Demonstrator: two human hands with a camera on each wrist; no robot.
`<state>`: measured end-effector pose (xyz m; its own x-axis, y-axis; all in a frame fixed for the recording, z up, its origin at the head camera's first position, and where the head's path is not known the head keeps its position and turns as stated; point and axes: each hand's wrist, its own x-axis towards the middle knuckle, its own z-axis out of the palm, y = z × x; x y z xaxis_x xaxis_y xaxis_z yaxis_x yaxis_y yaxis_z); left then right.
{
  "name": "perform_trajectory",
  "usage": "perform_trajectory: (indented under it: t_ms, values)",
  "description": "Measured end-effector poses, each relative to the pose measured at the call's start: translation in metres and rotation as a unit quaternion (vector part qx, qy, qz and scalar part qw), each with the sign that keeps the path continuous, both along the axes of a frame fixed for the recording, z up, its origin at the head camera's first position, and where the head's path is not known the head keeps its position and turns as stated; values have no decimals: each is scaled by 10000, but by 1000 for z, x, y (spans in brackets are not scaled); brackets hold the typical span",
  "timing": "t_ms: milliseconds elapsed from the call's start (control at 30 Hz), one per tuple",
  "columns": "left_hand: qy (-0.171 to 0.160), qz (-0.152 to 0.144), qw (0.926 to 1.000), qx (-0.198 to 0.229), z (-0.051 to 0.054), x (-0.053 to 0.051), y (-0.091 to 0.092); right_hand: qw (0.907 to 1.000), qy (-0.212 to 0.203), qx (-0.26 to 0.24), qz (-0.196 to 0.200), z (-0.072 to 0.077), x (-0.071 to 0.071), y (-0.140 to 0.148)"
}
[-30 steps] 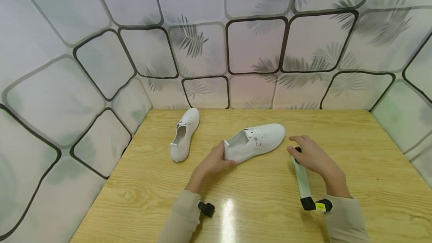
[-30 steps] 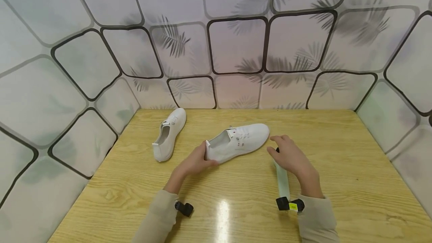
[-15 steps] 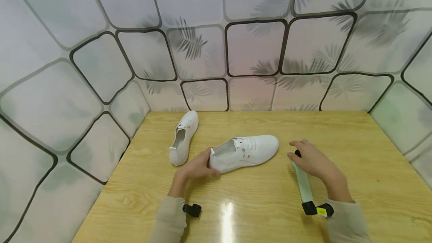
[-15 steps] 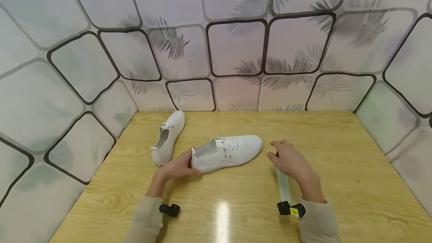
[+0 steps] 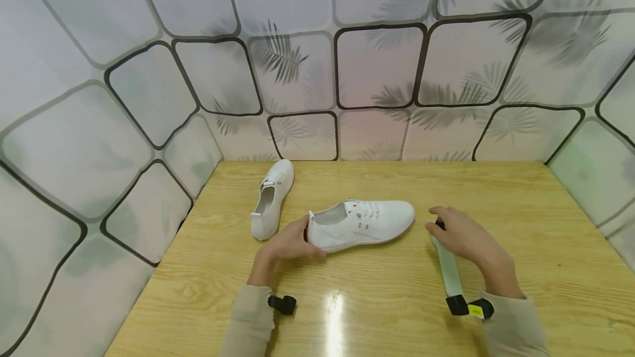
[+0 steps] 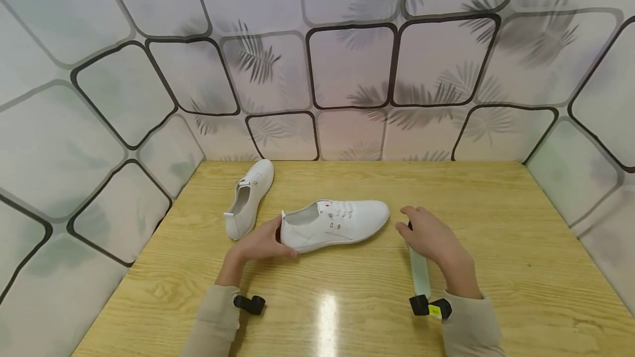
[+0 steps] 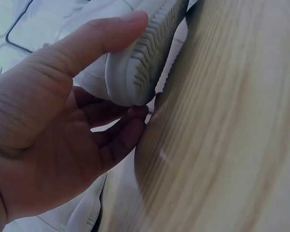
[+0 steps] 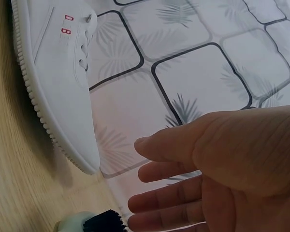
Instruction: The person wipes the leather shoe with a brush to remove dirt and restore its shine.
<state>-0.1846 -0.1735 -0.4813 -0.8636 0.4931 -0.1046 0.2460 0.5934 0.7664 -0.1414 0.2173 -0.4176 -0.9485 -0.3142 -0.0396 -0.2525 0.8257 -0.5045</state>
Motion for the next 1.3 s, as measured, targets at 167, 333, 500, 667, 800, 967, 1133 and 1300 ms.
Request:
perform_trajectory:
  t_ms: [167, 333, 500, 667, 800, 967, 1133, 1300]
  values:
    - [-335, -123, 9980, 512, 2, -1, -5, 9999, -85, -43, 35, 1, -1, 2]
    - [-548, -207, 9956, 738, -1, -2, -8, 9998, -185, -62, -9, 1, -2, 6]
    - [-692, -370, 9924, 952, -2, -3, -10, 9997, -245, -19, -64, 1, -5, 11]
    - [-810, -507, 9887, 1153, -2, -3, -11, 9996, -270, 10, -56, 2, -6, 12]
    - [-1040, -579, 9827, 1417, -3, -4, -11, 9996, -277, -11, -52, 3, -5, 13]
    - [-1238, -601, 9770, 1626, -4, -2, -11, 9995, -294, 4, -84, 3, -3, 14]
    - [-1025, -632, 9815, 1486, -7, -1, -8, 9993, -346, 83, -70, 1, -1, 17]
    - [-874, -411, 9857, 1378, -14, 5, -5, 9993, -364, 69, -39, -4, 0, 23]
